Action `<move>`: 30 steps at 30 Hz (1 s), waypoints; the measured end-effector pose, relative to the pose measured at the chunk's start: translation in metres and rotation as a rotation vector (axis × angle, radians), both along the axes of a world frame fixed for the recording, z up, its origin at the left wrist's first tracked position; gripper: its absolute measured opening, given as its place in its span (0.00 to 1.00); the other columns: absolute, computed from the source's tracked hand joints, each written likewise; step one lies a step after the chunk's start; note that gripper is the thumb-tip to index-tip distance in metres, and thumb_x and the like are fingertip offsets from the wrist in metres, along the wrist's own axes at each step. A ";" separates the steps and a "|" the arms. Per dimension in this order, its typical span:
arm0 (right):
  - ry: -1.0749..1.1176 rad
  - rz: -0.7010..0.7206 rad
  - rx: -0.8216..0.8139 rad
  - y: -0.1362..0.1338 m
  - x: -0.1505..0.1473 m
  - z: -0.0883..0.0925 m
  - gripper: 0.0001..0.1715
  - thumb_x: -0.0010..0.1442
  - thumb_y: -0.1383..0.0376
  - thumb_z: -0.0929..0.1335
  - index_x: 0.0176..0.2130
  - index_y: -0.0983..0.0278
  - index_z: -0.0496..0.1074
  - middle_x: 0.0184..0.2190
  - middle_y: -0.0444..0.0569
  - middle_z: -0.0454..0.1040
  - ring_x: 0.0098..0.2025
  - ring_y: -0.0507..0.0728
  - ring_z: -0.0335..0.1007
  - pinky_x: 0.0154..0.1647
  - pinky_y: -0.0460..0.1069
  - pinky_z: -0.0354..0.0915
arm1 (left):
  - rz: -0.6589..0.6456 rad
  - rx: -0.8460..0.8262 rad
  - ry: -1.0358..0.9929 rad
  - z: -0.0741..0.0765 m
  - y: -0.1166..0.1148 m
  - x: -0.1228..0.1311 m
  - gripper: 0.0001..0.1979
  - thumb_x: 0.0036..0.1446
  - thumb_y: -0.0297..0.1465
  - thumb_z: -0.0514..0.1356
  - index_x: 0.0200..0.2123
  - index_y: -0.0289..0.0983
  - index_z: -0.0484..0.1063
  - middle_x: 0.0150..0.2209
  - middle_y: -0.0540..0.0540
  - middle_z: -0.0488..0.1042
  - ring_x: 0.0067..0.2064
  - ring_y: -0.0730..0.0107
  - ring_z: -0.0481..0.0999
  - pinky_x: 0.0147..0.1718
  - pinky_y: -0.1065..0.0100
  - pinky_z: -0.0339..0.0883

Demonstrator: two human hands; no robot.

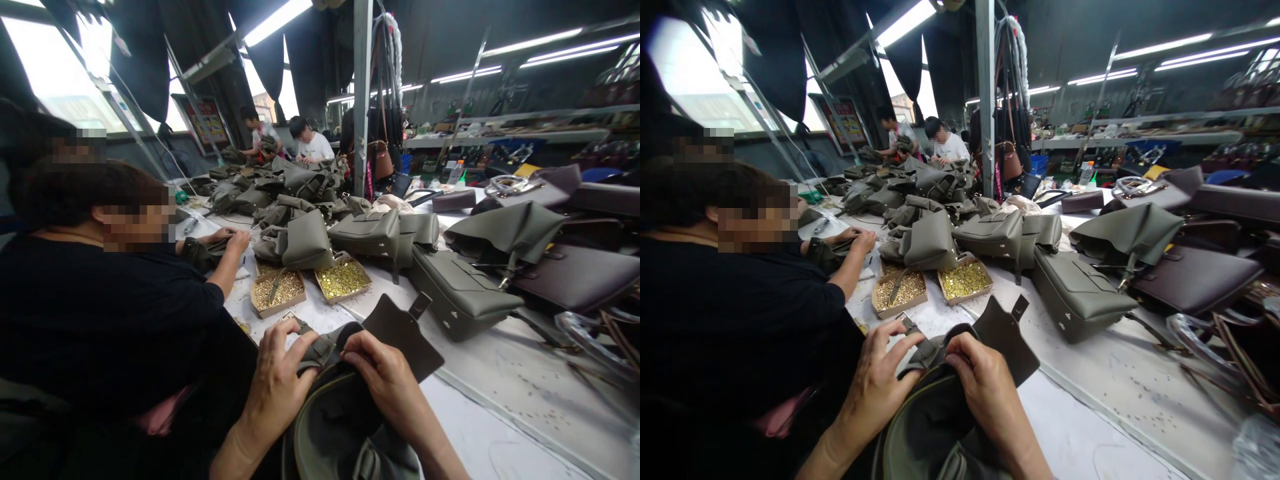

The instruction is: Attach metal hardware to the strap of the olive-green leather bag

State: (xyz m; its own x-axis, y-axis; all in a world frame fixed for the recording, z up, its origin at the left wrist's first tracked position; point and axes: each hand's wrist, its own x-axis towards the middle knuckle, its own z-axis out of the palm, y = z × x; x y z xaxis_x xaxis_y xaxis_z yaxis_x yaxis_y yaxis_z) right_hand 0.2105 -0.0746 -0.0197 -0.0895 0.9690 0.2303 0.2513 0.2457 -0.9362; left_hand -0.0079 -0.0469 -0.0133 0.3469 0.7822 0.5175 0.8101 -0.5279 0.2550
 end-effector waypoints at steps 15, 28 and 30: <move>-0.109 0.156 -0.052 0.029 -0.009 0.008 0.06 0.63 0.70 0.65 0.35 0.59 0.69 0.33 0.43 0.74 0.37 0.56 0.72 0.39 0.47 0.62 | 0.007 -0.660 -0.557 -0.008 0.034 -0.003 0.15 0.61 0.39 0.60 0.42 0.35 0.78 0.40 0.45 0.81 0.44 0.59 0.78 0.46 0.64 0.68; -0.204 0.078 -0.096 0.034 0.003 -0.002 0.04 0.66 0.68 0.65 0.37 0.60 0.67 0.33 0.43 0.74 0.37 0.54 0.70 0.38 0.47 0.58 | -0.166 -0.837 -0.537 -0.013 0.036 -0.008 0.17 0.64 0.45 0.59 0.35 0.36 0.74 0.31 0.50 0.72 0.34 0.67 0.70 0.36 0.70 0.63; -0.212 0.051 -0.091 0.035 0.003 -0.003 0.04 0.66 0.69 0.66 0.37 0.59 0.67 0.33 0.42 0.74 0.37 0.54 0.70 0.38 0.46 0.58 | -0.195 -0.855 -0.470 -0.008 0.035 -0.012 0.15 0.63 0.43 0.60 0.40 0.36 0.76 0.35 0.48 0.76 0.38 0.65 0.73 0.40 0.69 0.64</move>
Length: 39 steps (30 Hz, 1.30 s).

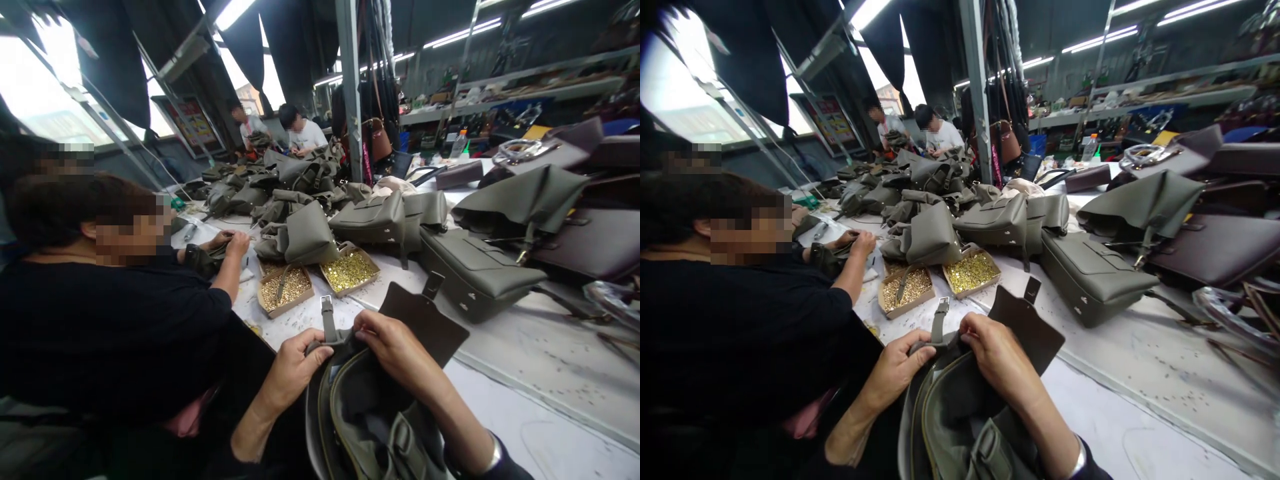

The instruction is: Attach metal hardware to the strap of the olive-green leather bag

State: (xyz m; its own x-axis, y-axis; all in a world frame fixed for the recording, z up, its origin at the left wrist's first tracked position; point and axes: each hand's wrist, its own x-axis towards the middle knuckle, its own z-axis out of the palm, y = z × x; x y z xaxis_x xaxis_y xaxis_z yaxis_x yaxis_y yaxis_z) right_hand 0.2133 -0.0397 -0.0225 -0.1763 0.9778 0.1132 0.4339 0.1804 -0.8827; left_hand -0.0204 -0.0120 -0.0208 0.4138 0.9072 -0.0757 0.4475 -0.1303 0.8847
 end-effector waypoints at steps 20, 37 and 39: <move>0.071 -0.050 0.054 0.001 0.005 -0.004 0.07 0.63 0.72 0.67 0.36 0.60 0.68 0.32 0.41 0.73 0.36 0.53 0.69 0.37 0.46 0.57 | 0.038 1.028 0.311 -0.010 -0.003 0.008 0.06 0.63 0.32 0.64 0.37 0.37 0.69 0.29 0.49 0.73 0.29 0.69 0.75 0.31 0.71 0.68; 0.225 0.046 0.236 0.011 0.010 -0.019 0.08 0.64 0.71 0.65 0.34 0.61 0.71 0.32 0.43 0.73 0.36 0.53 0.70 0.39 0.46 0.63 | 0.016 0.049 0.006 0.015 0.036 0.030 0.16 0.60 0.42 0.62 0.32 0.34 0.77 0.28 0.49 0.73 0.32 0.70 0.70 0.34 0.70 0.63; 0.184 0.066 0.244 0.010 0.006 -0.018 0.10 0.64 0.73 0.64 0.36 0.61 0.71 0.33 0.44 0.74 0.36 0.53 0.71 0.39 0.46 0.63 | 0.042 0.015 -0.037 0.013 0.038 0.032 0.17 0.58 0.42 0.63 0.28 0.34 0.74 0.26 0.51 0.69 0.30 0.72 0.67 0.32 0.71 0.60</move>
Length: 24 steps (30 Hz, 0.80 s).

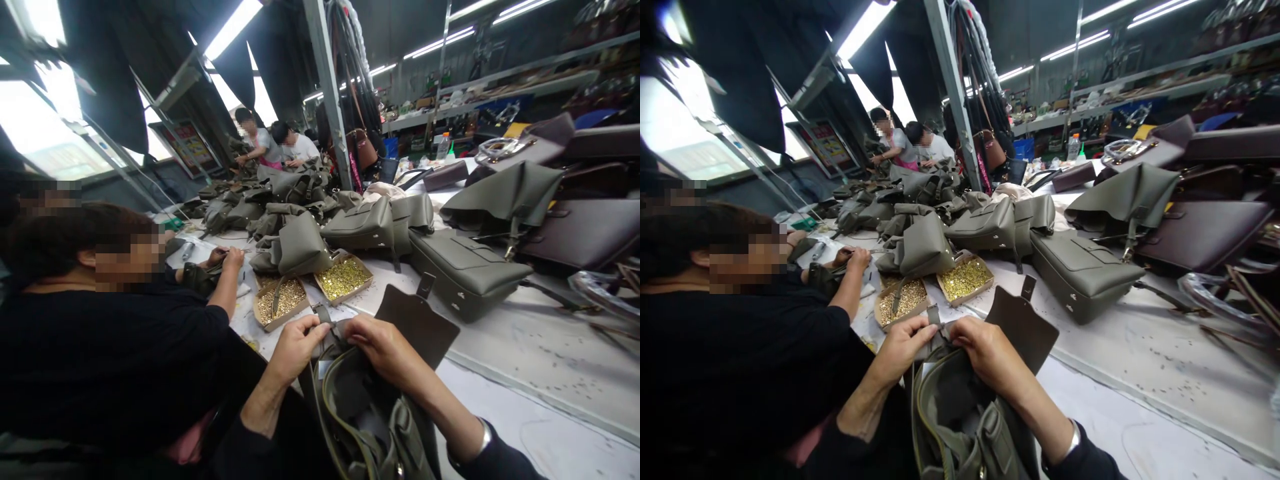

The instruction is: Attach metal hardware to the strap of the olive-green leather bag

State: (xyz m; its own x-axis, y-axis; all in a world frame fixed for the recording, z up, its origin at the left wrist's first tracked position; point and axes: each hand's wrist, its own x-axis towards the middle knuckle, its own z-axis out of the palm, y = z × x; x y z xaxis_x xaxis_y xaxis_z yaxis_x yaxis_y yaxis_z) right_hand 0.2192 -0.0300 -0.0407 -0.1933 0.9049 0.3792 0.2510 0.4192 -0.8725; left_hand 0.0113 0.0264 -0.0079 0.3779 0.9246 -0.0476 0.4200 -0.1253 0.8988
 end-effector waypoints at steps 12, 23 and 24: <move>-0.185 -0.027 -0.015 -0.011 -0.031 0.004 0.15 0.62 0.77 0.63 0.34 0.61 0.74 0.33 0.45 0.71 0.37 0.54 0.69 0.38 0.47 0.61 | 0.247 -0.106 -0.219 -0.026 -0.011 -0.007 0.18 0.52 0.43 0.67 0.23 0.34 0.71 0.22 0.53 0.65 0.27 0.75 0.61 0.27 0.72 0.55; -0.167 0.001 0.053 -0.011 -0.023 -0.002 0.15 0.69 0.71 0.63 0.42 0.58 0.78 0.39 0.49 0.73 0.40 0.55 0.72 0.40 0.48 0.65 | 0.225 -0.108 -0.172 -0.016 -0.022 0.002 0.16 0.50 0.42 0.67 0.24 0.35 0.73 0.21 0.52 0.66 0.25 0.73 0.62 0.27 0.70 0.56; -0.114 -0.022 0.041 -0.010 -0.023 -0.005 0.14 0.68 0.71 0.64 0.40 0.58 0.79 0.38 0.48 0.71 0.39 0.55 0.72 0.39 0.47 0.66 | 0.226 -0.113 -0.176 -0.016 -0.022 0.003 0.16 0.50 0.42 0.67 0.24 0.35 0.73 0.21 0.52 0.65 0.25 0.73 0.62 0.27 0.70 0.56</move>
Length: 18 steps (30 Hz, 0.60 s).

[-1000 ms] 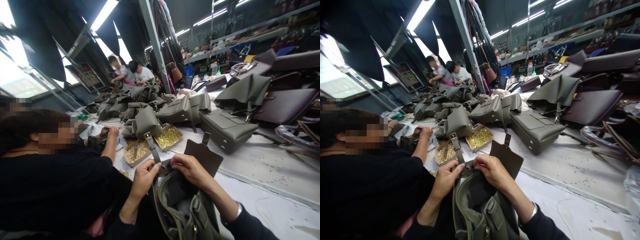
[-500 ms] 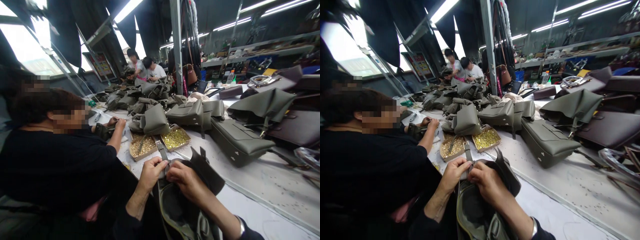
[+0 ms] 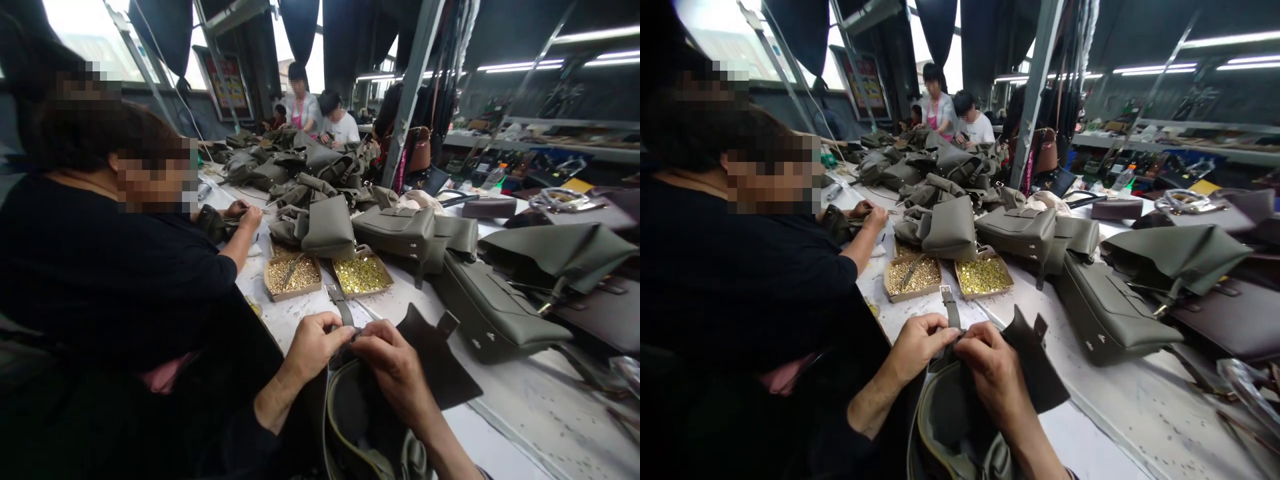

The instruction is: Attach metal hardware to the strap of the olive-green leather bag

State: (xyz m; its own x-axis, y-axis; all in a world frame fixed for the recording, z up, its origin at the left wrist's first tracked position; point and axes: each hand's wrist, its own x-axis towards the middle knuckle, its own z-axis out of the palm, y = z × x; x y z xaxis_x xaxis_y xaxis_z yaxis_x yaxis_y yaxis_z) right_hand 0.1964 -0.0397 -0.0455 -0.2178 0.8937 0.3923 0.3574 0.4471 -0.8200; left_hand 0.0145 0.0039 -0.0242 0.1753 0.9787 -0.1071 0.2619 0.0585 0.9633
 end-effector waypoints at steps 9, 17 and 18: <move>0.193 -0.169 -0.132 0.005 -0.008 -0.013 0.07 0.59 0.67 0.73 0.31 0.56 0.83 0.31 0.45 0.66 0.36 0.56 0.65 0.34 0.48 0.63 | 0.023 0.046 -0.001 -0.009 -0.003 0.001 0.14 0.53 0.40 0.66 0.26 0.35 0.76 0.24 0.49 0.72 0.28 0.70 0.68 0.29 0.70 0.60; 0.192 -0.238 -0.218 0.004 -0.009 -0.017 0.09 0.60 0.58 0.74 0.29 0.57 0.82 0.30 0.45 0.66 0.35 0.56 0.66 0.36 0.50 0.64 | 0.015 0.019 -0.051 -0.007 -0.003 -0.001 0.14 0.53 0.40 0.65 0.24 0.35 0.75 0.22 0.51 0.69 0.26 0.72 0.65 0.28 0.70 0.58; 0.188 -0.242 -0.228 0.004 -0.008 -0.017 0.10 0.60 0.57 0.74 0.29 0.57 0.82 0.30 0.45 0.66 0.35 0.56 0.67 0.36 0.50 0.64 | 0.017 0.028 -0.046 -0.007 -0.003 -0.001 0.14 0.53 0.40 0.65 0.24 0.35 0.75 0.22 0.51 0.69 0.27 0.72 0.65 0.28 0.70 0.58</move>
State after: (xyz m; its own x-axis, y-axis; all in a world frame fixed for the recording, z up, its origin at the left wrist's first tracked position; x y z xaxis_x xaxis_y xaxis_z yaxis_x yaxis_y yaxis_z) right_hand 0.1881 -0.0354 -0.0622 0.0666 0.9794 0.1906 0.2643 0.1669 -0.9499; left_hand 0.0134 0.0007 -0.0315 0.1627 0.9840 -0.0721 0.2163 0.0357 0.9757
